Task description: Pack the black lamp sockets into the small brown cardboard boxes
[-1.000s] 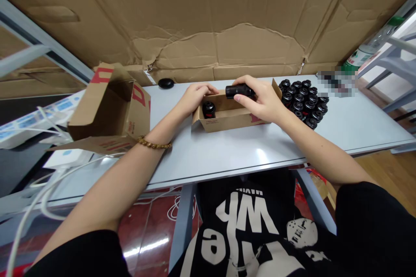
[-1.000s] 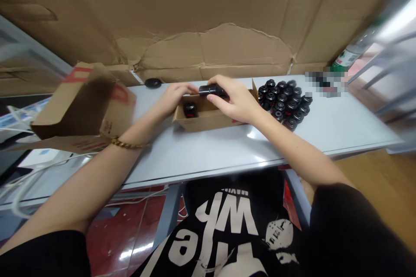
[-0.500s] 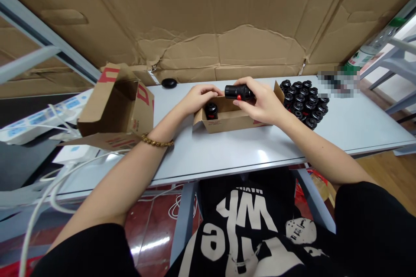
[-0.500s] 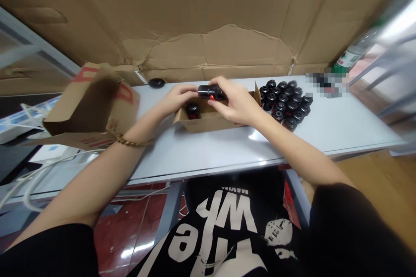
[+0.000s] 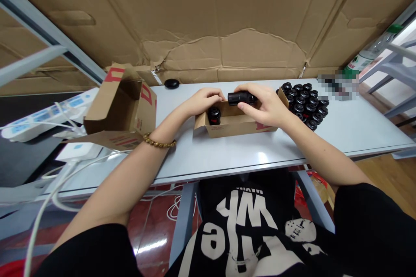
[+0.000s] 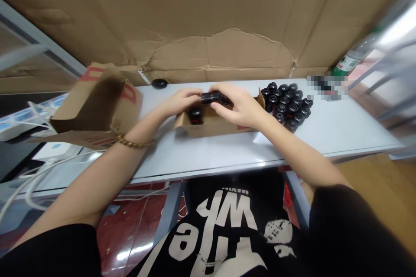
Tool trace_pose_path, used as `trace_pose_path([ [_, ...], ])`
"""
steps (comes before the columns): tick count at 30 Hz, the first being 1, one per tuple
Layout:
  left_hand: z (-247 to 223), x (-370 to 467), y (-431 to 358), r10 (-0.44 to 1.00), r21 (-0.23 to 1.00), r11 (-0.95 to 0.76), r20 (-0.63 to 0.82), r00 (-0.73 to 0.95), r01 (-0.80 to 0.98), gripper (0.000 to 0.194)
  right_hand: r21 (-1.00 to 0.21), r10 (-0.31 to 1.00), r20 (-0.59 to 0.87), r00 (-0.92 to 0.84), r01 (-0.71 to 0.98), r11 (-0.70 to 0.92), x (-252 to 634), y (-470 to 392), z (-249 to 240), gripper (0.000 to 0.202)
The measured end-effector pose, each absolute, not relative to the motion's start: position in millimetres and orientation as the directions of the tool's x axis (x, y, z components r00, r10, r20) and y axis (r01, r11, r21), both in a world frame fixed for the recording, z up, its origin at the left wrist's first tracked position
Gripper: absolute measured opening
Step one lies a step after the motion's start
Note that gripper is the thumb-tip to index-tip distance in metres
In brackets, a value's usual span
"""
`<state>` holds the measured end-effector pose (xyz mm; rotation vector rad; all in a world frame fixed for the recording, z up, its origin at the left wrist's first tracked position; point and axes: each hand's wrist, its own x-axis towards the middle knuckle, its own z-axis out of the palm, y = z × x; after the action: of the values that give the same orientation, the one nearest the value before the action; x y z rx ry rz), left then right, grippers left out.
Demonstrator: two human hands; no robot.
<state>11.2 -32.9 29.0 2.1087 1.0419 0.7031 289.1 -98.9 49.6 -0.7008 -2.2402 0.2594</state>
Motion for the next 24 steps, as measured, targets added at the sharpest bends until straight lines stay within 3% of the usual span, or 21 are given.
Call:
trace_pose_path([
  [5,21.5,9.1,-26.6,0.824,0.757,-0.457,0.162,0.543,0.466,0.028,-0.465,0.626,0.567,-0.536,0.418,0.78,287.0,-104.1,50.3,0.043],
  [10,20.0,11.9,-28.2,0.831,0.778,-0.451,0.189,0.523,0.437,0.019,-0.433,0.567,0.583,-0.583,0.368,0.823,286.0,-102.1,46.0,0.037],
  [24,14.4,18.4,-29.8,0.834,0.785,-0.467,0.239,0.497,0.407,0.029,-0.47,0.542,0.501,-0.675,0.314,0.825,285.7,-102.8,44.7,0.039],
])
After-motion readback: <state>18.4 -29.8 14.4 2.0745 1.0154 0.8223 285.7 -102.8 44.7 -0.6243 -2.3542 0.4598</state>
